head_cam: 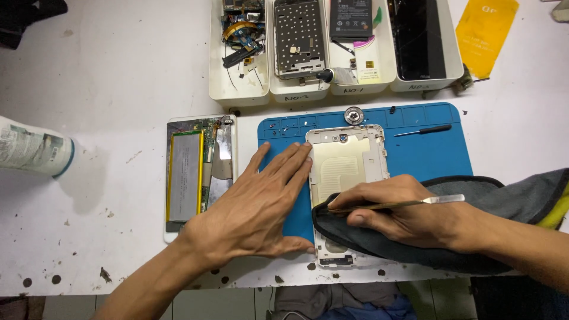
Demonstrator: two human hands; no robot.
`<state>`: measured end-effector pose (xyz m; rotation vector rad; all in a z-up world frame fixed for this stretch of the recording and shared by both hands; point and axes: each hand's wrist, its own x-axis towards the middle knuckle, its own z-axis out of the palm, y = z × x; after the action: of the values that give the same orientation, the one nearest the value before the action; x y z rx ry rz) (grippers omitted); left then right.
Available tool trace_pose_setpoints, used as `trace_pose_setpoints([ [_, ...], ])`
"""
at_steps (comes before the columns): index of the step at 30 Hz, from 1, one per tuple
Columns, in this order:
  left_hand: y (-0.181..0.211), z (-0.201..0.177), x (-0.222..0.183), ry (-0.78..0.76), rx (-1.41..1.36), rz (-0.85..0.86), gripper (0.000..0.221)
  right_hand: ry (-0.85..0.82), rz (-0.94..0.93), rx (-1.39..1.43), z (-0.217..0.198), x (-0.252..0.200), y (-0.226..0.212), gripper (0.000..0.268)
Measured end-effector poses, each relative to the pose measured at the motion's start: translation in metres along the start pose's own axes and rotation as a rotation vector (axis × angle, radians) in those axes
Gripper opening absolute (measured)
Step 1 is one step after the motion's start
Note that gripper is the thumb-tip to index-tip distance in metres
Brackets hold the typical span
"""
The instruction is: Cleaning the internal frame of a smartphone using a cloth and a precision tool to remove adhesive residue
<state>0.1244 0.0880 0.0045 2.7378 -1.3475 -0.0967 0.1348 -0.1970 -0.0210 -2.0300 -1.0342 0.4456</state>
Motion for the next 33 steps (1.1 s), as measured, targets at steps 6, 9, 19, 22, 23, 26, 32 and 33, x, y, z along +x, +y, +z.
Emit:
trace_pose_setpoints([
  [6,-0.002,0.008,-0.001,0.059,-0.051,-0.014,0.132,0.034,-0.062,0.037,-0.003,0.001,0.004,0.045],
  [9,-0.002,0.010,0.000,0.067,-0.096,-0.027,0.131,0.037,-0.093,0.026,-0.005,0.002,0.000,0.029],
  [19,-0.002,0.010,0.000,0.095,-0.113,-0.031,0.130,0.111,-0.237,0.064,-0.002,0.004,-0.005,0.023],
  [22,-0.002,0.010,0.000,0.102,-0.110,-0.027,0.132,0.081,-0.205,0.010,-0.002,0.002,-0.002,0.026],
  [23,-0.002,0.010,0.000,0.101,-0.108,-0.027,0.132,0.102,-0.194,0.009,0.000,0.002,-0.001,0.025],
  [26,-0.002,0.010,0.000,0.098,-0.112,-0.027,0.131,0.116,-0.232,0.032,-0.001,0.004,-0.005,0.025],
  [32,-0.003,0.011,-0.001,0.098,-0.107,-0.022,0.130,0.118,-0.186,0.023,0.001,0.003,-0.003,0.024],
  [33,-0.003,0.011,-0.001,0.099,-0.110,-0.017,0.130,0.118,-0.178,0.025,0.001,0.003,-0.004,0.025],
])
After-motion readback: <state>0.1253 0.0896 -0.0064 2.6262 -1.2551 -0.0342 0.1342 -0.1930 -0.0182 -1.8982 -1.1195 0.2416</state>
